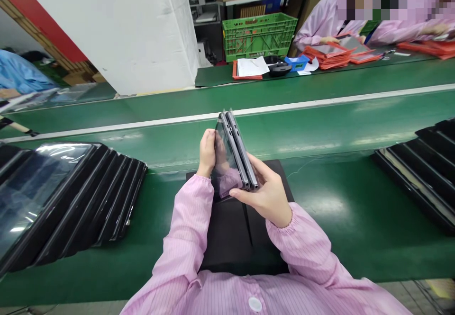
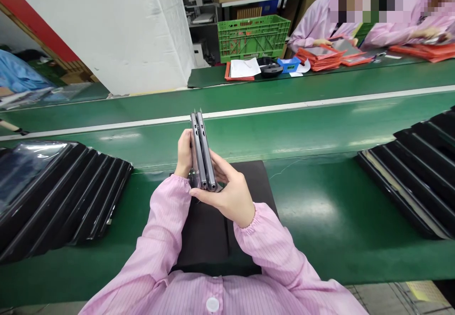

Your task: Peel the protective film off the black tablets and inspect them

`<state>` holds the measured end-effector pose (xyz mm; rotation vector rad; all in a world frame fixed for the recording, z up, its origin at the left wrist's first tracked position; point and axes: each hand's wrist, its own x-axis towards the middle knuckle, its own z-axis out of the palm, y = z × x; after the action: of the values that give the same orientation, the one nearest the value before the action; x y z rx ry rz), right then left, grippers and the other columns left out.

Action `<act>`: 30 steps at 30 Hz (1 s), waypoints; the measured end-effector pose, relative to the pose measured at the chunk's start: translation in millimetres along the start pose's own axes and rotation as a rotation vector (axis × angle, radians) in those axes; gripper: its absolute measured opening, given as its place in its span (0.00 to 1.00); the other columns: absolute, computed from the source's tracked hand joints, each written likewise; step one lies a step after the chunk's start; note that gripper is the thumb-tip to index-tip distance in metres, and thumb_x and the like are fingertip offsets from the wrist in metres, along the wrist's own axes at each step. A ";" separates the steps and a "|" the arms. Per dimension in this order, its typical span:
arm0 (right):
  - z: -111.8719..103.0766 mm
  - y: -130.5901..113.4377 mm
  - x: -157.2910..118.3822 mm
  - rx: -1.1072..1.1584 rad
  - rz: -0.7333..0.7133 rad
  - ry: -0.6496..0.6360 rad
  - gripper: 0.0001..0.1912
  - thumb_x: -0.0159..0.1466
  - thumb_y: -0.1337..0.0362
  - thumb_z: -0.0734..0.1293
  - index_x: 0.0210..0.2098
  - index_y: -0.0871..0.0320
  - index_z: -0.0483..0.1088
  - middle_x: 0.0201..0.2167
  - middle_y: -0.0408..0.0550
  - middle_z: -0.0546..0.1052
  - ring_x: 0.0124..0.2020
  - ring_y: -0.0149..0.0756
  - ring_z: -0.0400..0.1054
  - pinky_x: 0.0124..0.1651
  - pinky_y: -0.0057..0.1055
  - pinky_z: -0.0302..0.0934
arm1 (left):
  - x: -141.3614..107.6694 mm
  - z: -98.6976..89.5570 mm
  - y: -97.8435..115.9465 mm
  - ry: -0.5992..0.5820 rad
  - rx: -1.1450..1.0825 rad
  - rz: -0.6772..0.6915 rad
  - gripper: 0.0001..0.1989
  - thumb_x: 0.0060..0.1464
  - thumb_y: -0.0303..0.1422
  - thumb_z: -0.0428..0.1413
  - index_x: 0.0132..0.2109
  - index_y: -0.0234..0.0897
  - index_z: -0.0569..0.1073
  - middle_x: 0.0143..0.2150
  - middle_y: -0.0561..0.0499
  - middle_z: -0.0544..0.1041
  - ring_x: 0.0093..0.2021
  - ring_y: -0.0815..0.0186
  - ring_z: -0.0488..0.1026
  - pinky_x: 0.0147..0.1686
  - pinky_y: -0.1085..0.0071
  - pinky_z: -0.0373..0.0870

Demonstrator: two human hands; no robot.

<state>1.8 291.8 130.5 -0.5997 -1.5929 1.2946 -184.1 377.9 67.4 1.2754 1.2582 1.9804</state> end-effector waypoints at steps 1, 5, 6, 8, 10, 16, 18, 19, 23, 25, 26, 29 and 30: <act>0.1 0.0 0.1 0.002 0.001 -0.002 0.46 0.50 0.58 0.81 0.65 0.57 0.65 0.58 0.54 0.76 0.57 0.48 0.72 0.57 0.38 0.72 | -0.1 -0.1 0.6 -0.002 0.001 0.002 0.27 0.57 0.59 0.51 0.31 0.38 0.69 0.27 0.54 0.65 0.28 0.69 0.62 0.29 0.71 0.63; 1.1 -3.0 -0.8 0.011 0.005 -0.021 0.46 0.50 0.59 0.82 0.65 0.58 0.64 0.56 0.55 0.77 0.56 0.48 0.73 0.55 0.37 0.73 | -0.8 -1.3 4.2 -0.003 0.007 0.032 0.27 0.57 0.59 0.50 0.31 0.40 0.69 0.27 0.54 0.65 0.28 0.67 0.61 0.29 0.70 0.63; 1.1 -5.1 -1.7 0.006 0.012 -0.031 0.46 0.50 0.59 0.81 0.65 0.58 0.64 0.56 0.55 0.77 0.56 0.48 0.74 0.55 0.38 0.74 | -1.2 -1.9 5.5 0.001 0.007 0.040 0.26 0.58 0.59 0.50 0.31 0.40 0.69 0.27 0.53 0.64 0.28 0.67 0.61 0.29 0.69 0.62; 0.3 -11.4 -4.8 -0.025 0.033 -0.057 0.46 0.51 0.61 0.81 0.64 0.58 0.63 0.56 0.55 0.77 0.55 0.47 0.74 0.55 0.39 0.74 | -2.4 -3.0 8.2 0.008 0.004 0.055 0.25 0.58 0.59 0.50 0.30 0.41 0.68 0.27 0.53 0.64 0.28 0.67 0.61 0.29 0.69 0.62; -1.4 -19.9 -9.3 -0.083 0.056 -0.092 0.44 0.52 0.63 0.80 0.65 0.57 0.61 0.56 0.55 0.77 0.55 0.46 0.75 0.53 0.38 0.75 | -4.3 -3.8 10.7 0.011 0.002 0.069 0.25 0.59 0.58 0.50 0.31 0.41 0.68 0.27 0.53 0.64 0.28 0.66 0.60 0.29 0.69 0.61; -7.8 -42.7 -22.4 -0.374 0.070 -0.192 0.43 0.57 0.62 0.76 0.67 0.54 0.56 0.56 0.50 0.76 0.49 0.40 0.77 0.49 0.34 0.76 | -11.2 -3.8 14.5 -0.066 -0.045 0.074 0.22 0.62 0.55 0.50 0.32 0.41 0.66 0.26 0.55 0.61 0.25 0.68 0.57 0.26 0.70 0.58; -8.7 -45.6 -25.1 -0.458 0.055 -0.206 0.44 0.58 0.62 0.76 0.68 0.54 0.54 0.56 0.49 0.76 0.48 0.39 0.77 0.49 0.34 0.76 | -12.6 -3.8 15.4 -0.085 -0.053 0.074 0.22 0.62 0.55 0.49 0.33 0.41 0.65 0.26 0.55 0.62 0.24 0.69 0.57 0.25 0.70 0.57; -8.8 -46.3 -26.2 -0.482 0.045 -0.213 0.44 0.58 0.62 0.75 0.68 0.53 0.53 0.56 0.49 0.76 0.49 0.39 0.77 0.50 0.34 0.75 | -13.0 -4.0 16.2 -0.085 -0.048 0.076 0.23 0.61 0.55 0.49 0.32 0.41 0.65 0.26 0.55 0.62 0.24 0.69 0.57 0.25 0.70 0.57; -9.0 -48.2 -30.2 -0.540 -0.001 -0.241 0.45 0.59 0.63 0.75 0.70 0.53 0.51 0.59 0.49 0.74 0.53 0.40 0.75 0.54 0.33 0.73 | -14.5 -5.2 20.5 -0.067 -0.020 0.077 0.24 0.60 0.57 0.49 0.32 0.40 0.66 0.26 0.55 0.62 0.24 0.70 0.57 0.24 0.71 0.56; -9.3 -50.1 -31.8 -0.585 -0.034 -0.262 0.47 0.59 0.63 0.75 0.71 0.53 0.48 0.62 0.50 0.71 0.57 0.42 0.72 0.56 0.35 0.72 | -15.7 -5.8 22.7 -0.069 -0.034 0.075 0.24 0.60 0.57 0.49 0.32 0.40 0.66 0.26 0.55 0.62 0.24 0.70 0.57 0.24 0.71 0.57; -9.5 -51.3 -32.3 -0.607 -0.054 -0.275 0.48 0.59 0.63 0.75 0.71 0.52 0.47 0.64 0.51 0.69 0.60 0.43 0.70 0.58 0.36 0.71 | -16.4 -6.1 23.6 -0.075 -0.049 0.070 0.24 0.60 0.57 0.50 0.32 0.40 0.66 0.26 0.55 0.62 0.24 0.70 0.58 0.25 0.71 0.57; -10.1 -54.6 -32.9 -0.647 -0.100 -0.329 0.52 0.58 0.62 0.75 0.73 0.52 0.42 0.68 0.52 0.63 0.67 0.46 0.61 0.62 0.39 0.67 | -18.8 -6.3 25.8 -0.102 -0.088 0.034 0.24 0.59 0.57 0.51 0.32 0.40 0.66 0.26 0.55 0.63 0.24 0.69 0.58 0.25 0.70 0.57; -10.3 -55.4 -32.9 -0.650 -0.106 -0.346 0.53 0.58 0.62 0.75 0.73 0.52 0.41 0.69 0.52 0.62 0.67 0.46 0.60 0.63 0.40 0.67 | -19.5 -6.3 26.5 -0.108 -0.094 0.023 0.24 0.58 0.58 0.51 0.32 0.41 0.66 0.25 0.55 0.63 0.24 0.69 0.58 0.24 0.70 0.57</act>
<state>35.1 251.6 169.7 -0.6892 -2.3275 0.8120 -178.3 347.8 80.8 1.3365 1.0916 1.9350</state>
